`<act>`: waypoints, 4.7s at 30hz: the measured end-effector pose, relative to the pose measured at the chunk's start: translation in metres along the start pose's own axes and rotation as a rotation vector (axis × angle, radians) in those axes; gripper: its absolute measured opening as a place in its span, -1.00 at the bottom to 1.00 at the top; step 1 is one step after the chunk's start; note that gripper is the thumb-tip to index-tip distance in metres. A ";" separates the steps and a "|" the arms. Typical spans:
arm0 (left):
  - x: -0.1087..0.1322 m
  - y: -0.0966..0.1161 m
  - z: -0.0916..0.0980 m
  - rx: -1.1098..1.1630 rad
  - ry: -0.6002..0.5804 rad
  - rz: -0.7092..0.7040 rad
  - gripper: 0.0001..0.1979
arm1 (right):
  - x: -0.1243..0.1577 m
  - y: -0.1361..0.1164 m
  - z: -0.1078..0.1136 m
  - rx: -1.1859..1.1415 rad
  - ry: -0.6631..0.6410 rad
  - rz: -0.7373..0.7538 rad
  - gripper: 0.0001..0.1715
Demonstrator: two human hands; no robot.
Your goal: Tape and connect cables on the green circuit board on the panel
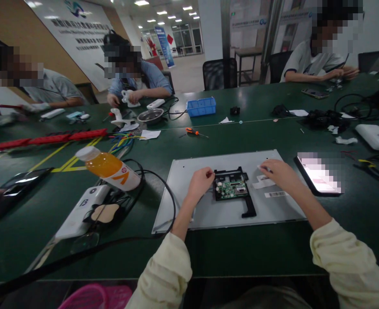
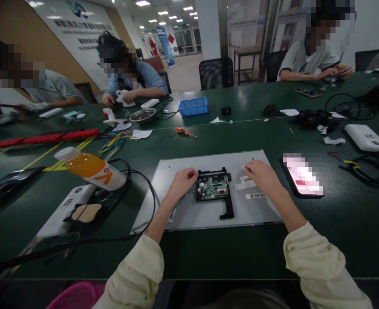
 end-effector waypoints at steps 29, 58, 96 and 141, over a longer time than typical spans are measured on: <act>-0.003 -0.002 0.002 0.064 -0.048 0.045 -0.66 | 0.000 -0.004 0.007 0.095 -0.068 -0.045 -0.65; 0.004 0.006 0.004 -0.183 0.027 -0.063 -0.79 | -0.005 -0.028 0.010 0.137 0.010 0.005 -0.69; 0.056 0.071 -0.016 -0.359 0.075 -0.455 -0.63 | -0.056 -0.083 -0.015 0.227 -0.181 0.152 -0.77; 0.046 0.058 -0.028 -0.454 -0.013 -0.515 -0.48 | -0.035 -0.046 0.000 -0.161 -0.001 -0.049 -0.65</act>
Point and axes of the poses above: each hand's wrist, its own x-axis away from the middle knuckle, its own z-axis out of the back of the hand, y = z × x, the point moved 4 cm from there along -x, towards the middle knuckle, and after that the axes turned 12 degrees about z, right-handed, at the moved point
